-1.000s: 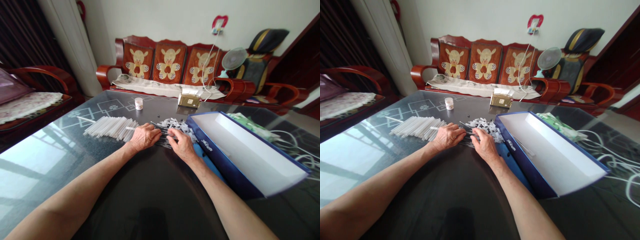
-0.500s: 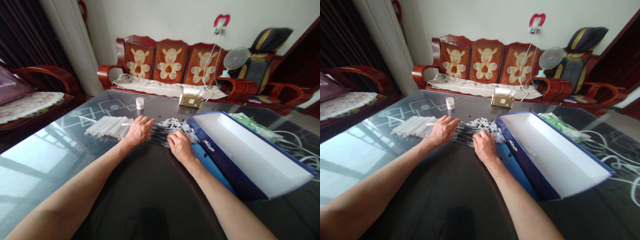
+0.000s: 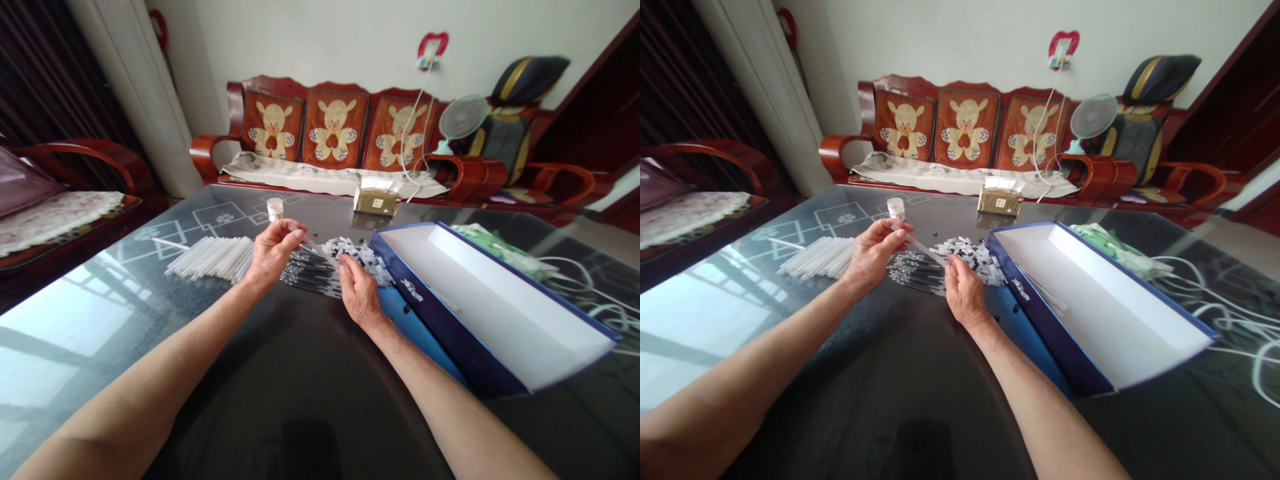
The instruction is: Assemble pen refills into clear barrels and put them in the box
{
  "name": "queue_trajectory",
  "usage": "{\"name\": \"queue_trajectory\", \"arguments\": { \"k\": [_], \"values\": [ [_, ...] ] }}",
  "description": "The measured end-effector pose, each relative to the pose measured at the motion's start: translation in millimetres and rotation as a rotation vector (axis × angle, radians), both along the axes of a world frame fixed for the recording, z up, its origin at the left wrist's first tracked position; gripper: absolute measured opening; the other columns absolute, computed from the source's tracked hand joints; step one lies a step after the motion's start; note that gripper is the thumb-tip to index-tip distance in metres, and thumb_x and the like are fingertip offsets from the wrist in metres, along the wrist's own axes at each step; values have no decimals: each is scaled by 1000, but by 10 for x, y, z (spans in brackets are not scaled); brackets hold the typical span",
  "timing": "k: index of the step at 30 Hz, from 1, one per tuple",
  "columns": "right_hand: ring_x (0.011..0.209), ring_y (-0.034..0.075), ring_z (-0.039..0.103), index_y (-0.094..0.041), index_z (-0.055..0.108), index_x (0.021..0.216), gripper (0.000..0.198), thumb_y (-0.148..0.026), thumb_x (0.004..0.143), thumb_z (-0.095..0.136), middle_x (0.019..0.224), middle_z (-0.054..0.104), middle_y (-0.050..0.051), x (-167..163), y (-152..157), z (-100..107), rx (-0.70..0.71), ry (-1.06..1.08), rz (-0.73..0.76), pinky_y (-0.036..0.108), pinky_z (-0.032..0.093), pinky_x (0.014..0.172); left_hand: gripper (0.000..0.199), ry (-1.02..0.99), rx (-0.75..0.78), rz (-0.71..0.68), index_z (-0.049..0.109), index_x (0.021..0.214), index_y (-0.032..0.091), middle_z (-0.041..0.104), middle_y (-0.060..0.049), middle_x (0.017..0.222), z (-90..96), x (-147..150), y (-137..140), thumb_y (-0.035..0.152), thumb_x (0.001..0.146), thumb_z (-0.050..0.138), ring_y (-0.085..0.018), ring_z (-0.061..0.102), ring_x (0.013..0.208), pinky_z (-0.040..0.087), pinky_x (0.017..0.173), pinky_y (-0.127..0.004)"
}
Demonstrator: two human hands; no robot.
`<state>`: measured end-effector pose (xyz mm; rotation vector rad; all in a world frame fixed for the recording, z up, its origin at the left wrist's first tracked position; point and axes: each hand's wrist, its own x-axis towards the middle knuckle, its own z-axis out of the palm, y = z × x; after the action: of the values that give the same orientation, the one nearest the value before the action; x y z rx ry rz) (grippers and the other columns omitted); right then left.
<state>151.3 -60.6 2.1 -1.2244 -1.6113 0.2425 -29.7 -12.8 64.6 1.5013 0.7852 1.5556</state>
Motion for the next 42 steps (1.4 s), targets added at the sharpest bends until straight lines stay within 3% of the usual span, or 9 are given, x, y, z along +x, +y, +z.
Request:
{"name": "queue_trajectory", "arguments": {
  "k": [4,8,11,16,24,29,33,38,42],
  "values": [
    [79,22,70,-20,64,103,34,-48,86,52,85,74,6,14,53,1,-222,362,64,35,55,70,28,56,-40,4,59,91,18,69,-5,95,-104,-23,65,42,78,65,-15,64,77,50,66,-26],
    [79,23,69,-20,65,94,37,-52,74,64,79,73,5,42,98,27,-280,563,48,31,54,63,24,629,386,243,63,101,18,67,-10,107,-140,-136,57,35,85,55,-24,60,101,46,88,-40],
    [77,21,68,-20,66,91,37,-52,72,67,77,72,3,17,92,51,-313,595,67,30,53,62,30,1041,662,298,62,112,18,64,-12,117,-148,-116,-28,35,89,51,-28,56,110,40,96,-45],
    [73,17,65,-20,67,90,39,-50,66,74,74,69,0,-82,50,88,-382,759,131,26,50,59,33,1293,514,238,64,90,16,68,-8,82,-228,93,-202,39,97,41,-19,64,74,45,67,-28],
    [74,15,65,-21,66,83,33,-45,64,78,83,72,-1,-230,-16,124,-451,1049,254,27,52,63,25,1118,284,249,59,81,17,69,-8,80,-330,242,-340,37,93,49,-18,66,70,43,57,-24],
    [73,17,68,-20,66,77,33,-48,64,78,77,73,1,-223,14,121,-409,1096,244,30,55,66,31,700,-60,-179,55,70,17,60,1,57,-277,254,-330,42,89,53,-10,58,46,41,48,-20],
    [71,17,69,-20,65,80,32,-46,66,78,80,74,1,-182,18,126,-429,1142,318,31,56,65,42,319,-371,-514,53,66,15,55,4,55,-230,248,-294,55,78,62,-6,49,37,36,38,-18],
    [57,14,65,-21,63,82,31,-49,73,72,80,73,-1,-191,-27,149,-460,1105,432,32,56,59,41,89,-543,-718,56,67,13,54,4,55,-209,202,-257,50,72,73,-3,44,36,31,37,-16],
    [64,16,67,-22,61,84,31,-51,76,69,83,73,1,-136,0,213,-438,1073,429,33,57,60,41,13,-643,-793,61,77,12,51,6,53,-181,175,-273,49,69,75,-2,40,35,30,36,-16]
  ]
}}
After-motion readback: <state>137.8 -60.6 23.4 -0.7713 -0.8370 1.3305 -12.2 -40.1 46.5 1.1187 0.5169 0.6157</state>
